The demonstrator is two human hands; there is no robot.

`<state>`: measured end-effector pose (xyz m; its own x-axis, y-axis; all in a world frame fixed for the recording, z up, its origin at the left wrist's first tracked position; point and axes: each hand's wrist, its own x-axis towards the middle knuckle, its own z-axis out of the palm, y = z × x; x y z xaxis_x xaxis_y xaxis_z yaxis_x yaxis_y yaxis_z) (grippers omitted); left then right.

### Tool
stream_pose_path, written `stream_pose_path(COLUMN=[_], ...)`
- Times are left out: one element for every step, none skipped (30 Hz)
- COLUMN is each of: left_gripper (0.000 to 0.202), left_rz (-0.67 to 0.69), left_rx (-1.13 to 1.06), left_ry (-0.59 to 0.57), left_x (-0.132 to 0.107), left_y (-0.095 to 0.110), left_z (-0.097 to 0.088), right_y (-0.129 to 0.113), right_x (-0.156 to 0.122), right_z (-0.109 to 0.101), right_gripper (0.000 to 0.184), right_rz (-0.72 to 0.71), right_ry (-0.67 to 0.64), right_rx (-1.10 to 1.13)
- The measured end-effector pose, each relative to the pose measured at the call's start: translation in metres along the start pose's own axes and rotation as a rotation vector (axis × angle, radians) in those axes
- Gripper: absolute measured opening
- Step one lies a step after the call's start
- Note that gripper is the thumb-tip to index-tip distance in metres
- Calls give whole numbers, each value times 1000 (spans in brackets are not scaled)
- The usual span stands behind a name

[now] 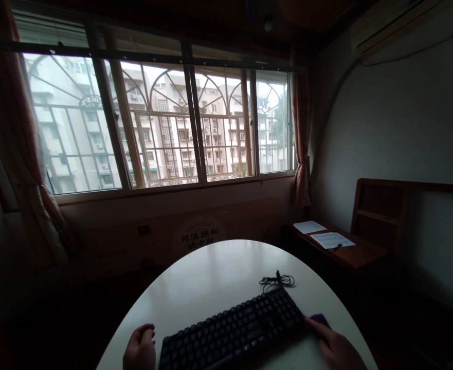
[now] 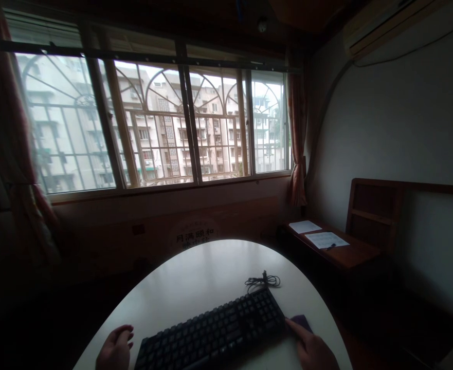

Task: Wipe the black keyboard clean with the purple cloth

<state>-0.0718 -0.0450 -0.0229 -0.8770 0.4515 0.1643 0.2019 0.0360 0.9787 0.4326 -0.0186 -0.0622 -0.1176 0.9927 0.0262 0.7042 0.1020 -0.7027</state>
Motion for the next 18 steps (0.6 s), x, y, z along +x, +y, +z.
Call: stream_pose_path(left_gripper=[25,25,25,24,24,24,24,25,25,26,26,26,26,26,26,26,26,26], left_rz=[-48,-91,-120,-128,-131,-133,-136,-137,-136,-135,-135,-136,-138,-141,-144,-143,-140,-138], left_rx=[-11,-23,-35,-45,-53,-56,-55,-49,-44,-40,-39,-42,-47,-51,-54,-56,-58,-59], left_ry=[-26,-47,-60,-62,-65,-67,-72,-76,-78,-79,-81,-81,-81,-79,-79,-79,-77,-75], left_x=[-1,-2,-3,-4,-4,-4,-4,-3,-3,-2,-1,-1,0,0,0,1,1,2], left_y=[2,4,6,7,8,8,7,7,6,5,3,2,2,1,0,-1,-1,-2], left_z=[0,0,0,0,0,0,0,0,0,0,0,0,0,0,0,0,0,1], right_y=[1,3,4,4,5,5,5,5,4,4,4,4,4,5,6,7,7,8], right_x=[0,1,1,1,1,1,1,1,1,1,1,2,2,2,3,3,3,3], right_z=[1,2,2,3,3,3,3,3,3,2,2,2,2,2,2,3,3,4], right_gripper=[61,60,60,59,59,59,59,60,60,60,60,60,60,60,60,60,60,60], right_rz=[0,-1,-4,-6,-7,-6,-5,-3,-1,1,3,6,9,10,10,8,5,2], right_ry=[5,13,21,28,33,34,32,28,24,18,10,1,-6,-11,-11,-8,-3,2], right_rx=[8,16,25,32,37,38,36,32,26,17,8,-2,-12,-20,-25,-25,-22,-14])
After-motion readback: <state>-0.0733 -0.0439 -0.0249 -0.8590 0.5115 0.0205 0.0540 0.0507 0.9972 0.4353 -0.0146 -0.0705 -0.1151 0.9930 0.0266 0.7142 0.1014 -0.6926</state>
